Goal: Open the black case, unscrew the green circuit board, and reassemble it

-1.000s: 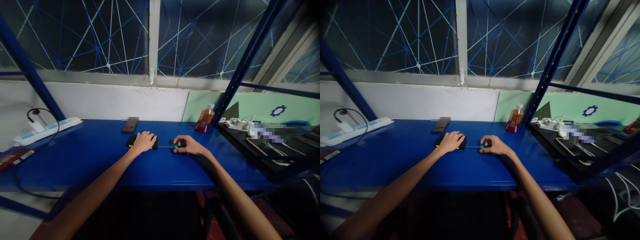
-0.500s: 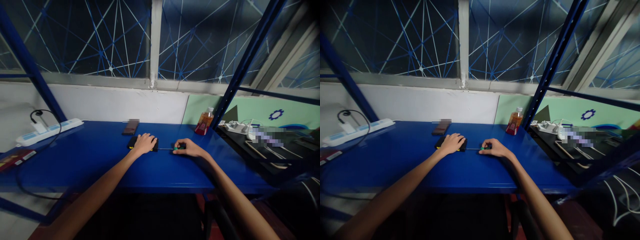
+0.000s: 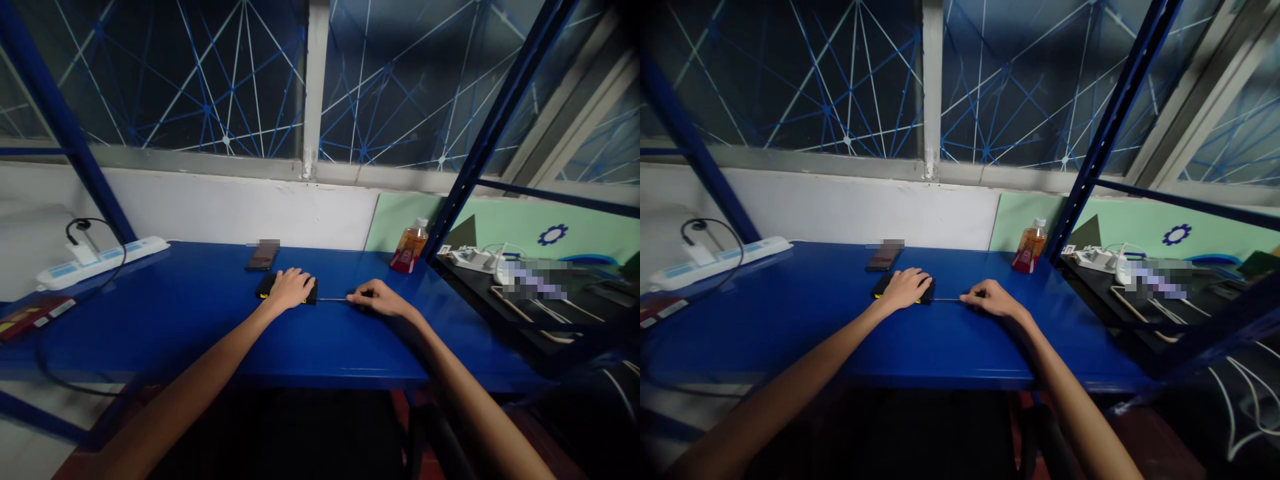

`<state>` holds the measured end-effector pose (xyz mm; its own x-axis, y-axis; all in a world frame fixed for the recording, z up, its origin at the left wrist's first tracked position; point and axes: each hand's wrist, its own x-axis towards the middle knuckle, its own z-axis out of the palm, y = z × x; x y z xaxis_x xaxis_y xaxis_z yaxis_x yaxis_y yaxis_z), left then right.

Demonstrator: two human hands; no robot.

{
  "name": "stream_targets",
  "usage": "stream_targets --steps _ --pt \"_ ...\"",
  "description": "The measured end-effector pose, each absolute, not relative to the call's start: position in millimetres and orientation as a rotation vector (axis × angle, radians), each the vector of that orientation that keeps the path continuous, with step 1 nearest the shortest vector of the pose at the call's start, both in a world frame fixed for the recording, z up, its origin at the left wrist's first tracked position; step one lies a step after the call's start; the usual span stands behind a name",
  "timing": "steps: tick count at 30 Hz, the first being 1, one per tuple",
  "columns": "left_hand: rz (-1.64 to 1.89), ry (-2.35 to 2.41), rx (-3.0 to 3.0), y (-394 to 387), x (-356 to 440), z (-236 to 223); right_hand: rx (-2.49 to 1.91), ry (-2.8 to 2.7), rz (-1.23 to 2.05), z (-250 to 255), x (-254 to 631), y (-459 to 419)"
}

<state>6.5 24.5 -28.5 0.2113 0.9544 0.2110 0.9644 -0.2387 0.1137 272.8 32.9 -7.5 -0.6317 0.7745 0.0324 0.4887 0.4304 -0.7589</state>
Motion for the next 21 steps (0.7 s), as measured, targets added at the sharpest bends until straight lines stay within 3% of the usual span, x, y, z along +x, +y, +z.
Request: stream_targets --steps 9,21 --pt "-0.381 -1.905 -2.413 26.7 5.7 -32.1 -1.011 -2.216 1.232 -9.8 271.1 33.0" --pt "-0.381 -1.897 -2.412 26.7 5.2 -32.2 -0.964 -2.351 1.178 -6.6 271.0 30.5"
